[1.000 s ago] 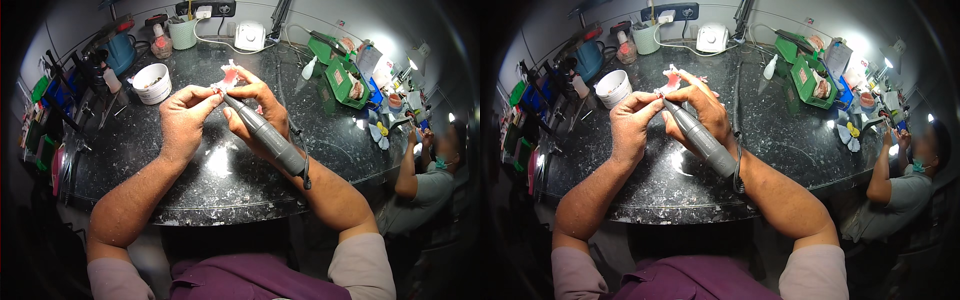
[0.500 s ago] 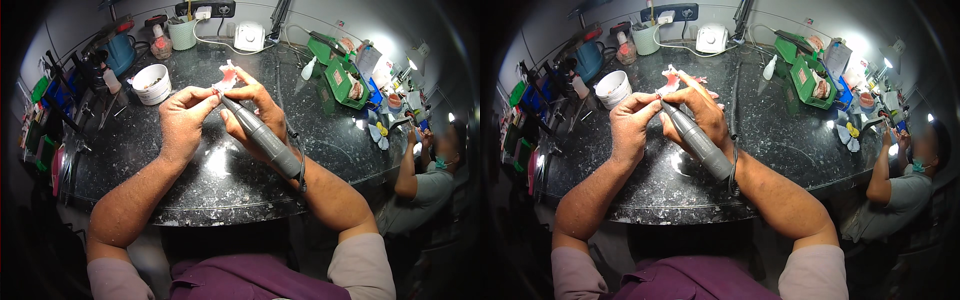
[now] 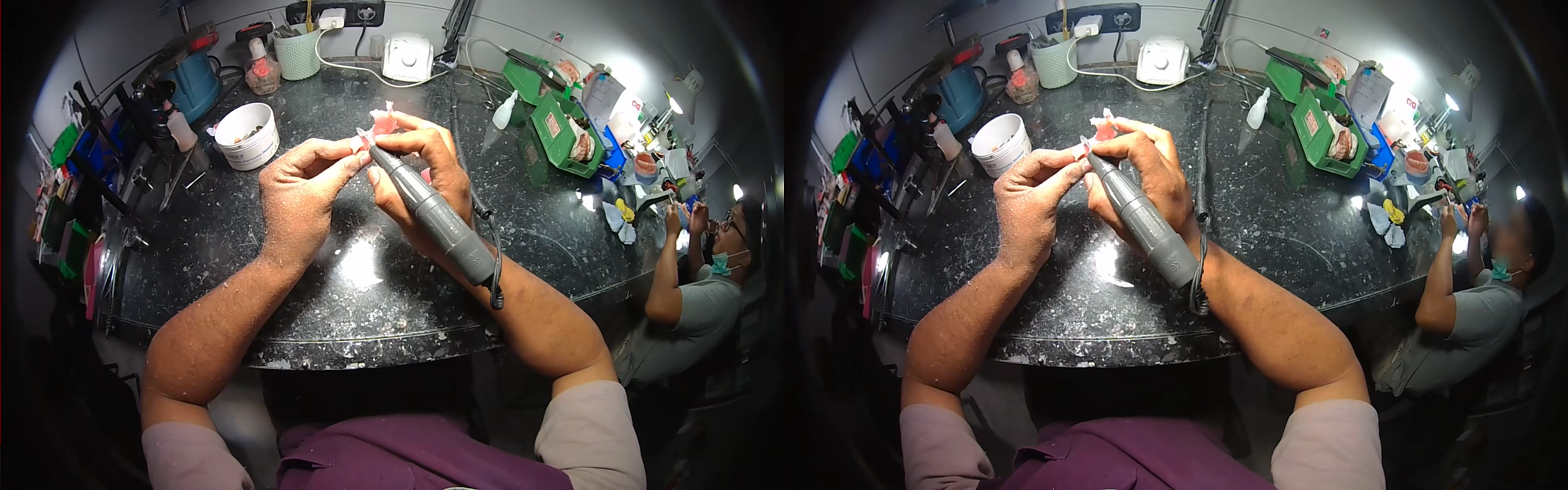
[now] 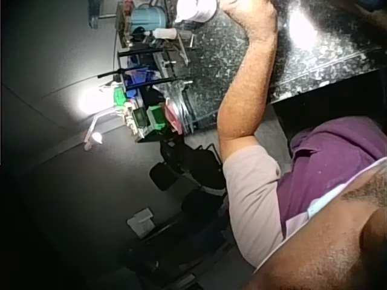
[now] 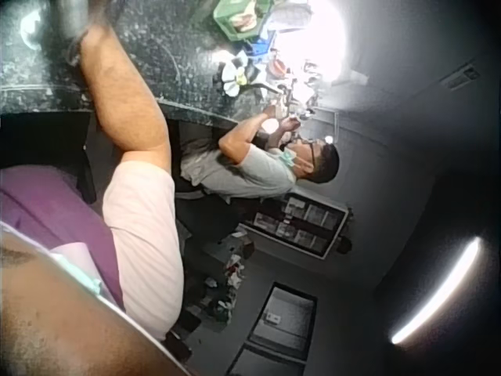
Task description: The person trims and shapes a dental prosthesis base using a handheld rotary tool, turning and repositioning the base by hand while grinding away excess material.
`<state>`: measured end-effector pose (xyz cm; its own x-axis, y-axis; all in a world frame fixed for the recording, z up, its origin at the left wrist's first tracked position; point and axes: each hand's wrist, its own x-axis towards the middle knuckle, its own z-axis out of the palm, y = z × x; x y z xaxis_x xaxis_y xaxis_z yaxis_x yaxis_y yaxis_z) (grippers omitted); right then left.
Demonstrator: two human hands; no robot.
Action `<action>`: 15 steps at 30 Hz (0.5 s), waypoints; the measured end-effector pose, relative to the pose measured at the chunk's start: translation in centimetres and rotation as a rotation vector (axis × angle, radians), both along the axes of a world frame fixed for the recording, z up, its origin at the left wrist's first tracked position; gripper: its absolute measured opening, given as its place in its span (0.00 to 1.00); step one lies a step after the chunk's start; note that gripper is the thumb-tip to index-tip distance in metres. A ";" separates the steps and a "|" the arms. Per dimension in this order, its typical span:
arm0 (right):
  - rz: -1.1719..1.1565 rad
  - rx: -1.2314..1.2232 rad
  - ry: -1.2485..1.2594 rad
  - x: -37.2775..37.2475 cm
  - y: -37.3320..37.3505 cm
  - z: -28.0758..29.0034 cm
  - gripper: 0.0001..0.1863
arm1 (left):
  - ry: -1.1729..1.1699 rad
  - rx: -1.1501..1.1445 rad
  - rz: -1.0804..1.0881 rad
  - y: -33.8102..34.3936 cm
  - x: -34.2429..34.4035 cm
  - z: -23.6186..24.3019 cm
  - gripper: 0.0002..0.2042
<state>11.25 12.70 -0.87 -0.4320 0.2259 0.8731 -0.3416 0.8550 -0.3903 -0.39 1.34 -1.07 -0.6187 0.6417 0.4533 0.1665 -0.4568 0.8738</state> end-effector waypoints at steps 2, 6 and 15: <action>0.014 0.019 -0.006 0.1 0.1 0.1 0.19 | 0.035 -0.023 0.031 -0.2 -0.3 -0.2 0.05; 0.007 -0.059 -0.016 0.1 0.1 0.1 0.19 | 0.010 -0.003 0.017 0.1 -0.1 -0.1 0.05; 0.019 0.102 -0.047 0.3 0.9 0.1 0.18 | -0.026 -0.020 -0.012 0.0 -0.1 0.0 0.04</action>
<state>11.57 13.61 -0.81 -0.4767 0.1279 0.8697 -0.3414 0.8848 -0.3172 -0.52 1.30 -1.09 -0.6225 0.6578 0.4240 0.1379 -0.4411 0.8868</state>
